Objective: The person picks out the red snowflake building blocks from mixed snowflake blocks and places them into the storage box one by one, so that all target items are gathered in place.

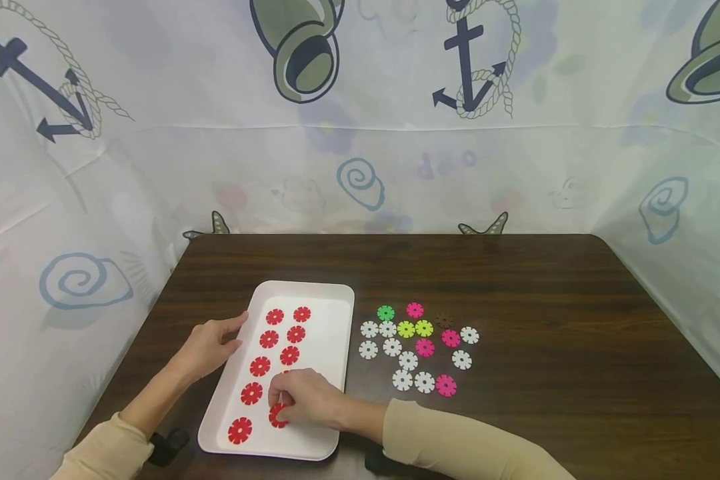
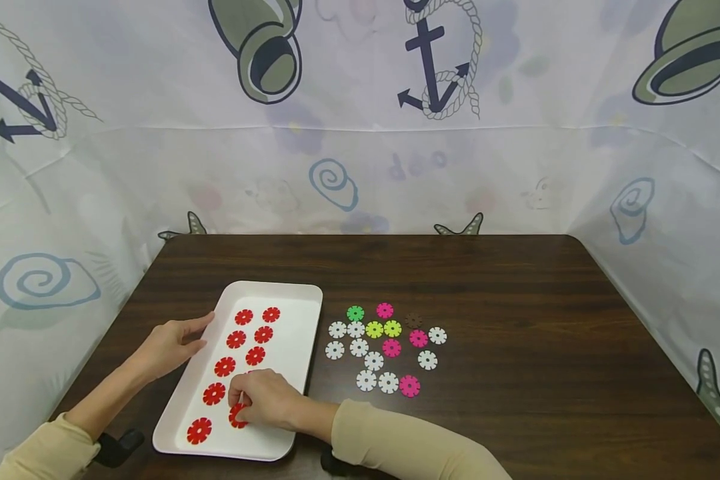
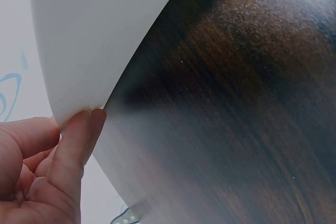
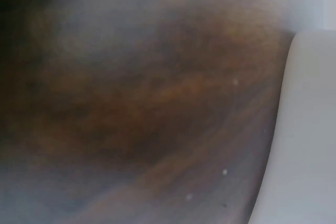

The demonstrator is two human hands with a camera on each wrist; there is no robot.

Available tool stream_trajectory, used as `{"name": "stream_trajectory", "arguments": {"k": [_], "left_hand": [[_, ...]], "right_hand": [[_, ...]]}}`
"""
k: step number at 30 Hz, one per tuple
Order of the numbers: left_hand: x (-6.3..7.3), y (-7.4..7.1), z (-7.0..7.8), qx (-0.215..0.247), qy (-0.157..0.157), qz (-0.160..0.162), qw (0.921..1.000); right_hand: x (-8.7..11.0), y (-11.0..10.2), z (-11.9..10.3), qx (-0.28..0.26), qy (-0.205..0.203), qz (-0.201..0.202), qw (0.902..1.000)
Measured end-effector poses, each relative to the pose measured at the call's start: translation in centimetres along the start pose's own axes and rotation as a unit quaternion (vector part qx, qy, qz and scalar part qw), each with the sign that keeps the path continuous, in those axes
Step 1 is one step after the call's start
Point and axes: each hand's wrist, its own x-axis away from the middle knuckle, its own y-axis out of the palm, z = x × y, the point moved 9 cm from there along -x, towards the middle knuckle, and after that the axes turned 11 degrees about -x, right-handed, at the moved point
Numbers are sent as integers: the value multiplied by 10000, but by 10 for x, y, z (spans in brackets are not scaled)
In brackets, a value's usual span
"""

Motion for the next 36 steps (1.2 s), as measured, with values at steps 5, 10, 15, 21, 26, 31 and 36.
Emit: {"name": "stream_trajectory", "arguments": {"k": [5,10,15,21,26,31,36], "left_hand": [[0,0,0,13,27,-2,10000],[0,0,1,50,20,-18,10000],[1,-1,1,83,19,-9,10000],[1,0,1,96,32,-2,9999],[1,0,1,80,-4,-9,10000],[1,0,1,82,25,-10,10000],[1,0,1,132,4,-36,9999]], "right_hand": [[-1,1,0,104,-39,-17,9999],[-2,2,0,231,-24,-46,9997],[-2,3,0,400,-39,-70,9992],[0,3,-1,432,4,-87,9990],[0,3,-1,535,-28,-67,9985],[0,3,-1,575,-30,-64,9983],[1,3,-2,599,-25,-66,9982]]}}
